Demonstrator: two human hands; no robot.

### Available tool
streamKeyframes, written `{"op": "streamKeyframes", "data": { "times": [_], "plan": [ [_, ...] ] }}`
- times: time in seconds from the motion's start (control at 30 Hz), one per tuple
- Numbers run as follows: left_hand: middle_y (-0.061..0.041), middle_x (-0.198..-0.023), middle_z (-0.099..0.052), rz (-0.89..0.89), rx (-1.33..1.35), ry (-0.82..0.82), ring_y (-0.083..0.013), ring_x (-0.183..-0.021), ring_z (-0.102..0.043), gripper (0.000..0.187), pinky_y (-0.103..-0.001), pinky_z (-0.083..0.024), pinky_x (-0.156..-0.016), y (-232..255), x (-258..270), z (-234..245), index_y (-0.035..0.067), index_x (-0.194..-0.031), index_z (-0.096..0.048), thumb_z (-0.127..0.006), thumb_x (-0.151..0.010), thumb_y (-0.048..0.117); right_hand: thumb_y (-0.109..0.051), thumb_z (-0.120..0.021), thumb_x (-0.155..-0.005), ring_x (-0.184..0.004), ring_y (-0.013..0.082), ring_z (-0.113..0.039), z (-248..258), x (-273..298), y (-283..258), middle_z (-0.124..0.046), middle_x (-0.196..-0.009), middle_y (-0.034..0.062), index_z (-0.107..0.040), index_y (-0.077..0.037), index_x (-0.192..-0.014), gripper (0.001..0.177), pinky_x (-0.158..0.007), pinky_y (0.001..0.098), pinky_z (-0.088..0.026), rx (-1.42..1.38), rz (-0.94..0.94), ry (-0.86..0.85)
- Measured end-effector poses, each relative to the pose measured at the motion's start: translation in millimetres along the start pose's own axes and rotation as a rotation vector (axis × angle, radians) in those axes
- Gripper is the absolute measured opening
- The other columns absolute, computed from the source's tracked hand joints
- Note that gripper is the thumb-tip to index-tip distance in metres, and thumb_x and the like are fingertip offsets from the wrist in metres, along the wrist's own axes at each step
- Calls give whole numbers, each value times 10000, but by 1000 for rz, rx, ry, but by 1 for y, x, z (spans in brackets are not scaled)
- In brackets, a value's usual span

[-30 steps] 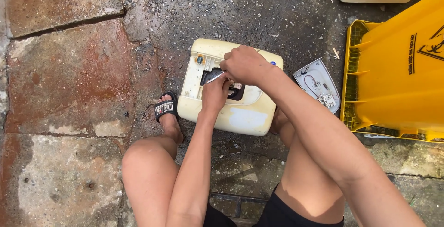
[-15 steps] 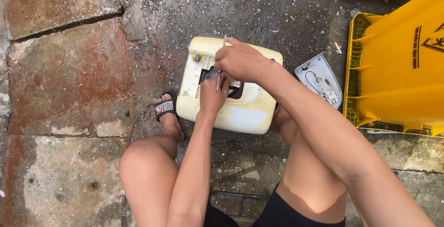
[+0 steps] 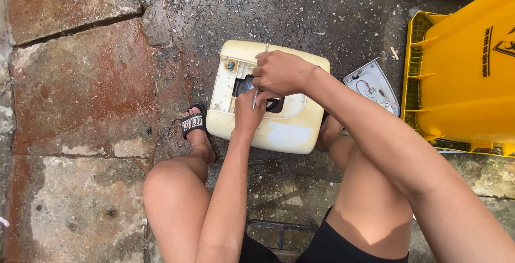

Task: Securing heating element screws and nuts on an appliance using a screwdriver and a wrench.

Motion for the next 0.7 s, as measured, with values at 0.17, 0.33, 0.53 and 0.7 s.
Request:
{"op": "streamKeyframes", "data": {
  "times": [0.17,0.33,0.53,0.7],
  "plan": [
    [-204,-601,-609,15,-7,-21,-469,-652,-656,232,-518,-504,-518,-6,1,-4,40,-691,-580,-637,-907,105,-730,-408,-992,-765,183,-589,-15,-7,-6,-510,-728,-21,-598,-192,-785,606,-735,345,-583,93,163,35],
    [-187,-614,-632,7,-39,-32,-454,-656,-669,197,-506,-521,-540,-9,-1,-12,53,-701,-590,-625,-892,86,-700,-388,-992,-801,199,-589,-33,-4,-6,-536,-780,-12,-615,-197,-799,584,-618,367,-581,124,188,-66],
    [-168,-632,-659,68,-57,-54,-490,-678,-673,243,-567,-538,-591,0,-1,-16,69,-704,-602,-635,-926,160,-751,-360,-974,-810,206,-616,-31,9,2,-548,-801,0,-618,-199,-839,624,-613,370,-592,104,-6,-100],
    [-157,-680,-687,116,-105,-73,-477,-741,-696,236,-587,-554,-644,-10,-3,-23,86,-728,-639,-648,-926,215,-754,-354,-989,-816,198,-626,-26,14,4,-557,-820,-13,-621,-195,-851,634,-612,356,-600,133,-103,-106]
  ]
}}
Point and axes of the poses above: each hand's wrist, its own x-axis away from the middle knuckle, its own z-axis out of the back of the hand, y = z × x, the point moved 6 cm from there along -x, towards the middle knuckle
